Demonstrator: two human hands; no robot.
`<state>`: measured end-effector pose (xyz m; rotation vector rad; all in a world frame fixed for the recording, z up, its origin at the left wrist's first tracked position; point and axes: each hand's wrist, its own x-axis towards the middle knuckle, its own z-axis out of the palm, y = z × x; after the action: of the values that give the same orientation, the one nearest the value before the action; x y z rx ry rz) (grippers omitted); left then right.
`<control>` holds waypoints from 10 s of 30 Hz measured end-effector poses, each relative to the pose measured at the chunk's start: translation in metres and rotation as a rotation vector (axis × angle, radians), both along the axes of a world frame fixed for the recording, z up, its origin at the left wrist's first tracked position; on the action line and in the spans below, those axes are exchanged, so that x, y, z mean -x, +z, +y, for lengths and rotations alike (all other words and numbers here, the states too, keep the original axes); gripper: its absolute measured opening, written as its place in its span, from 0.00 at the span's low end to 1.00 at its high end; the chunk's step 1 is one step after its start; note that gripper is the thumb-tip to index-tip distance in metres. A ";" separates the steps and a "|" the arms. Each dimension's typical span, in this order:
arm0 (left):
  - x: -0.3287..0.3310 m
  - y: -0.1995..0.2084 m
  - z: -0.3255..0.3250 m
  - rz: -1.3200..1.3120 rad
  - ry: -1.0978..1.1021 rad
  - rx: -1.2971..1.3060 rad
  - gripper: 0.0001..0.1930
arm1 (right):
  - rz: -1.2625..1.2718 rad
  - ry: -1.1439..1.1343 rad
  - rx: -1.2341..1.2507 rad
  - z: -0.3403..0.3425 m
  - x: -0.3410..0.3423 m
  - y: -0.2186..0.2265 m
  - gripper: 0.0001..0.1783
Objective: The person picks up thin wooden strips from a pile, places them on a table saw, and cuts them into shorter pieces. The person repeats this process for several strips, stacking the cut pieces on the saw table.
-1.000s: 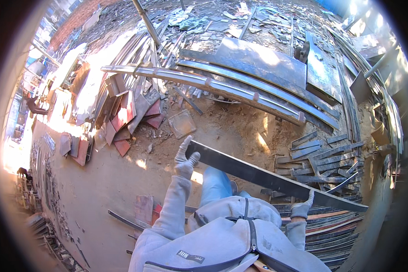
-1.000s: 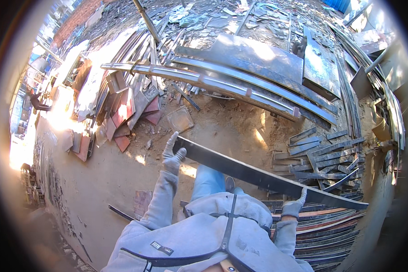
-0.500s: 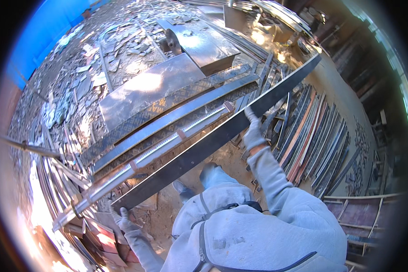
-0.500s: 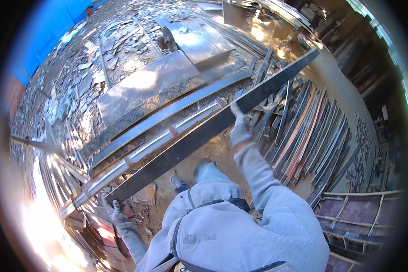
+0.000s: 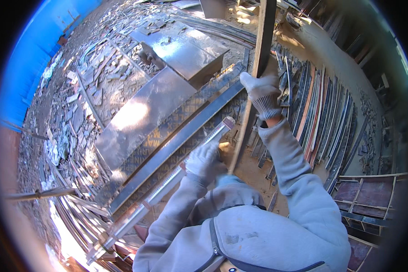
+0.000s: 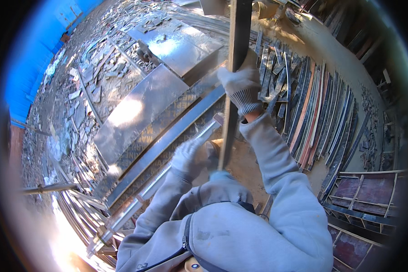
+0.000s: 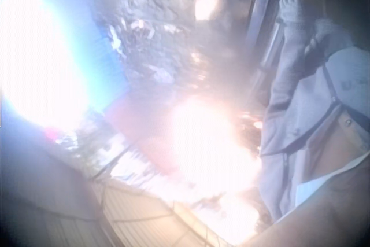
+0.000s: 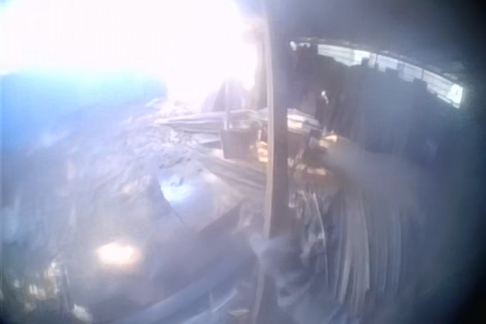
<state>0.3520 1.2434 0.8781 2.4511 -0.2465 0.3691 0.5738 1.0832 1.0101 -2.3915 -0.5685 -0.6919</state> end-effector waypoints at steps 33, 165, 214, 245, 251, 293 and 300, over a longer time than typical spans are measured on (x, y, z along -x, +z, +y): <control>-0.008 -0.168 0.261 0.639 0.597 -0.350 0.61 | 0.086 0.707 0.972 0.041 -0.282 -0.268 0.29; -0.027 -0.216 0.294 0.407 0.475 -0.358 0.64 | 0.255 0.995 0.806 0.230 -0.117 -0.306 0.32; -0.130 -0.179 0.323 0.536 0.497 -0.361 0.61 | 1.694 0.326 -0.568 0.187 -0.268 -0.344 0.23; -0.139 -0.177 0.326 0.573 0.503 -0.304 0.46 | 1.667 0.195 -0.852 0.173 -0.284 -0.358 0.17; -0.139 -0.177 0.325 0.573 0.501 -0.312 0.46 | 1.586 -0.034 -0.569 0.153 -0.245 -0.337 0.24; -0.138 -0.177 0.334 0.519 0.382 -0.422 0.58 | 1.361 0.103 -0.415 0.170 -0.194 -0.316 0.35; -0.141 -0.175 0.331 0.498 0.370 -0.390 0.67 | 1.326 0.042 -0.427 0.183 -0.175 -0.334 0.32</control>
<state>0.4928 1.5746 0.7026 2.8739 0.3861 -0.1639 0.7483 1.2658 0.6757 -1.8708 0.1123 0.7439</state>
